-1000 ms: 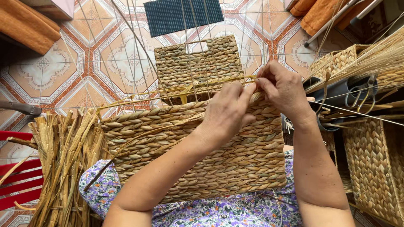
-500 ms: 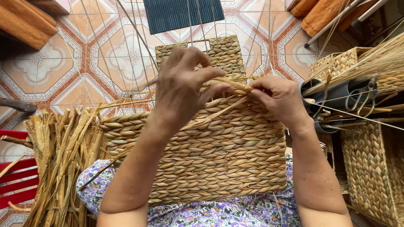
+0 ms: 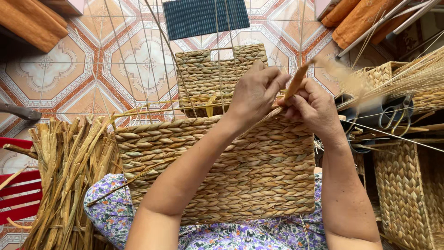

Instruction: The person weaves dried palm leaves into a rectangular basket frame using a tight over-and-under pattern. They sit on the floor, pulling strands from a pile to their left and threading them through the vertical wires of the basket structure.

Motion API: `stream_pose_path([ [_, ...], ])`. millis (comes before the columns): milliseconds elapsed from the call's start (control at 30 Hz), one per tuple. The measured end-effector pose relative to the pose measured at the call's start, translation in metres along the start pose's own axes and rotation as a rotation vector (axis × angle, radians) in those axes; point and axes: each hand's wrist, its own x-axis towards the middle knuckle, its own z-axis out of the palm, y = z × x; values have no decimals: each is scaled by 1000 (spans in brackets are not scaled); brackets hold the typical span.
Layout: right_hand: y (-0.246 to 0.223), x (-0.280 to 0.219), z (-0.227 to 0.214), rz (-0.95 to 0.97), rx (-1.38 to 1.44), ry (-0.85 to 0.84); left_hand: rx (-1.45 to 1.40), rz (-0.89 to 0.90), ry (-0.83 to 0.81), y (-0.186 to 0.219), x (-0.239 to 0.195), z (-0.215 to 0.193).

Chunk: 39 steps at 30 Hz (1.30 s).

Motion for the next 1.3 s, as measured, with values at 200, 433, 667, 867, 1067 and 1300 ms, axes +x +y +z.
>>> stream_pose_path([
  [200, 6, -3, 16, -245, -385, 99, -456, 292, 58, 18, -56, -5],
  [433, -3, -12, 14, -247, -279, 15, 644, -56, -125, -6, -71, -32],
  [667, -1, -4, 19, -219, -384, 79, 666, 501, 243, -4, -80, -1],
  [867, -10, -12, 2, -311, -198, 146, 624, 297, -17, -10, -72, -2],
  [1067, -10, -7, 17, -497, -525, -77, 558, 377, 64, -3, -60, -40],
  [1300, -2, 3, 29, -444, -544, 7, 514, 485, 350, 17, -86, -32],
])
